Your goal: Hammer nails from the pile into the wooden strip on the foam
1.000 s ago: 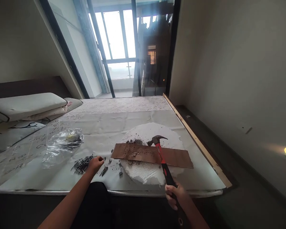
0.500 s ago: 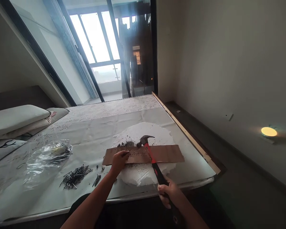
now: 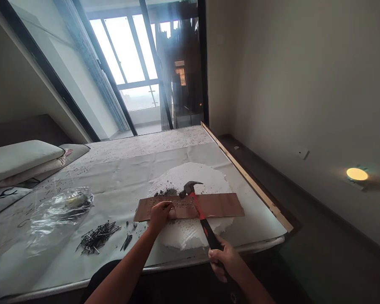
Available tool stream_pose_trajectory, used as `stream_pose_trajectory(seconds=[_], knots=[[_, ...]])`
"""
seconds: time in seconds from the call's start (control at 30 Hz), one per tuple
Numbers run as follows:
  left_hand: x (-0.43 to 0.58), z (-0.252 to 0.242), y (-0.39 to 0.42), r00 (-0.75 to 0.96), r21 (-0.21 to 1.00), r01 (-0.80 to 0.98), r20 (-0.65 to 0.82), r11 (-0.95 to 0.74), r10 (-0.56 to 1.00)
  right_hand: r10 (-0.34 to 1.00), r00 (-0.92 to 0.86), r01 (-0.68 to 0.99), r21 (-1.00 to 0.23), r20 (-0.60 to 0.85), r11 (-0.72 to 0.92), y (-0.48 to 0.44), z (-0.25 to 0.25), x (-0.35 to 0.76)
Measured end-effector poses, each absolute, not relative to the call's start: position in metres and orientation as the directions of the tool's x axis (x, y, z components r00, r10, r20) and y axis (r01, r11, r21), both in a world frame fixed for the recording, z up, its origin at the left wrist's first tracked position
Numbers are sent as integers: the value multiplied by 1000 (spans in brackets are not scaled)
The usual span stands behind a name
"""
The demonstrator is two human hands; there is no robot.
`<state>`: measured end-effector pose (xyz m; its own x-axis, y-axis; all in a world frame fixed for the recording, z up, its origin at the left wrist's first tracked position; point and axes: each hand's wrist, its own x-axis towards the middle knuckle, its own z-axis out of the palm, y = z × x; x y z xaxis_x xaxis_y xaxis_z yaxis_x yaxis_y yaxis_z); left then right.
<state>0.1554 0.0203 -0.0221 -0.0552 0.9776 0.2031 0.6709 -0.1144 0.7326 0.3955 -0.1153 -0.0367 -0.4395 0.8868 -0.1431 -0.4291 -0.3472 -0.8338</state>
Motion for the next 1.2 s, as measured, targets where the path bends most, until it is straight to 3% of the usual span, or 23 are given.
stream_pose_trajectory(seconds=[0.3,0.53,0.77,0.93,1.2], knots=[[159,-26,22,22,609,771,269,-188,963,885,-440,-372,-866,-153,-335,-116,-36,395],[161,-30,19,42,614,759,286,-216,957,898,-397,-341,-878,-188,-335,-119,-34,393],[160,-37,18,32,634,732,333,-249,942,857,-367,-15,-919,-362,-395,-138,8,397],[159,-43,15,18,616,746,360,-253,933,816,-396,49,-897,-420,-438,-142,30,387],[159,-48,14,-2,663,713,328,-229,945,858,-308,217,-909,-411,-357,-141,35,394]])
